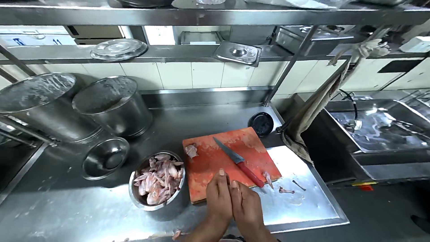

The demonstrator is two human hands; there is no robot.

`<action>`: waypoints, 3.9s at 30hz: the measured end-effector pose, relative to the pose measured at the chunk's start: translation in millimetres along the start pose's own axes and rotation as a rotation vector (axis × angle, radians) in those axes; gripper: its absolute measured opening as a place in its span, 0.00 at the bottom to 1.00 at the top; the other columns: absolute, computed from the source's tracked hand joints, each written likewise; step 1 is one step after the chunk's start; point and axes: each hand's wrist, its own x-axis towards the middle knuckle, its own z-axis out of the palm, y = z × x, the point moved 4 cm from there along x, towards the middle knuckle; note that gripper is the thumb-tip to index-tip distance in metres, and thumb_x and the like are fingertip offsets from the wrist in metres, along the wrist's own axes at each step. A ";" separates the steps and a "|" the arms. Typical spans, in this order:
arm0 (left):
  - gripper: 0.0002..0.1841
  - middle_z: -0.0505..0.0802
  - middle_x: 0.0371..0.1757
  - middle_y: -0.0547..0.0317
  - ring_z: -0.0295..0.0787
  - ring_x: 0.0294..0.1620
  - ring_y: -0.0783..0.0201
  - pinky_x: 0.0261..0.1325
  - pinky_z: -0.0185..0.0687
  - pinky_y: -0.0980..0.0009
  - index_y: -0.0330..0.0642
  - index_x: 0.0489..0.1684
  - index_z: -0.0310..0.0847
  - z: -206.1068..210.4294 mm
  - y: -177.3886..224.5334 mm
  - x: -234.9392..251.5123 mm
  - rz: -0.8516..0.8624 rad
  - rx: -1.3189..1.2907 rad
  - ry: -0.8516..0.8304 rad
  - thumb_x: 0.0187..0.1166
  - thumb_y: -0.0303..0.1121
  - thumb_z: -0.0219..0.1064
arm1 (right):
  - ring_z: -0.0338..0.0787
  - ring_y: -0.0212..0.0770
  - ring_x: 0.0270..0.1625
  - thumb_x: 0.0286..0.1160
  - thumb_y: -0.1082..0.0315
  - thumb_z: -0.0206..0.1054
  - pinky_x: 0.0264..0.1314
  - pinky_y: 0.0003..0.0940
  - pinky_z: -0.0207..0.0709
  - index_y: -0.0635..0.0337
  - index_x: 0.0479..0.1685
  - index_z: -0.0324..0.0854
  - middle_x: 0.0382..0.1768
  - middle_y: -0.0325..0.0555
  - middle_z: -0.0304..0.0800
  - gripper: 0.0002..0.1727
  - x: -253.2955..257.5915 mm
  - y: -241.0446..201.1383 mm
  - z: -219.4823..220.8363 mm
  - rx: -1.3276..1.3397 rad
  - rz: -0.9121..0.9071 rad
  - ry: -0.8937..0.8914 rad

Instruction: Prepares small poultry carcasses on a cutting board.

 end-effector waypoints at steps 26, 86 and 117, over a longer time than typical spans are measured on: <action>0.19 0.84 0.33 0.69 0.82 0.31 0.76 0.34 0.80 0.78 0.43 0.49 0.76 -14.9 -9.6 -13.2 -0.153 -0.390 -0.374 0.78 0.49 0.70 | 0.85 0.31 0.32 0.92 0.66 0.49 0.38 0.31 0.83 0.68 0.59 0.76 0.35 0.44 0.85 0.15 -9.1 0.6 0.3 0.570 0.086 -0.533; 0.24 0.74 0.12 0.75 0.68 0.14 0.78 0.20 0.66 0.76 0.53 0.08 0.74 -78.3 -42.8 18.3 -0.106 -0.125 -0.284 0.82 0.46 0.64 | 0.69 0.21 0.17 0.83 0.61 0.51 0.20 0.21 0.64 0.51 0.34 0.81 0.19 0.25 0.73 0.14 -48.0 36.5 6.5 0.701 0.558 -0.652; 0.13 0.90 0.46 0.59 0.88 0.46 0.66 0.52 0.87 0.66 0.41 0.43 0.85 -47.5 -68.1 40.1 0.037 0.187 -0.441 0.82 0.43 0.68 | 0.94 0.36 0.29 0.75 0.69 0.68 0.34 0.35 0.93 0.58 0.40 0.88 0.31 0.39 0.94 0.05 -0.6 81.7 42.7 0.593 0.318 -0.309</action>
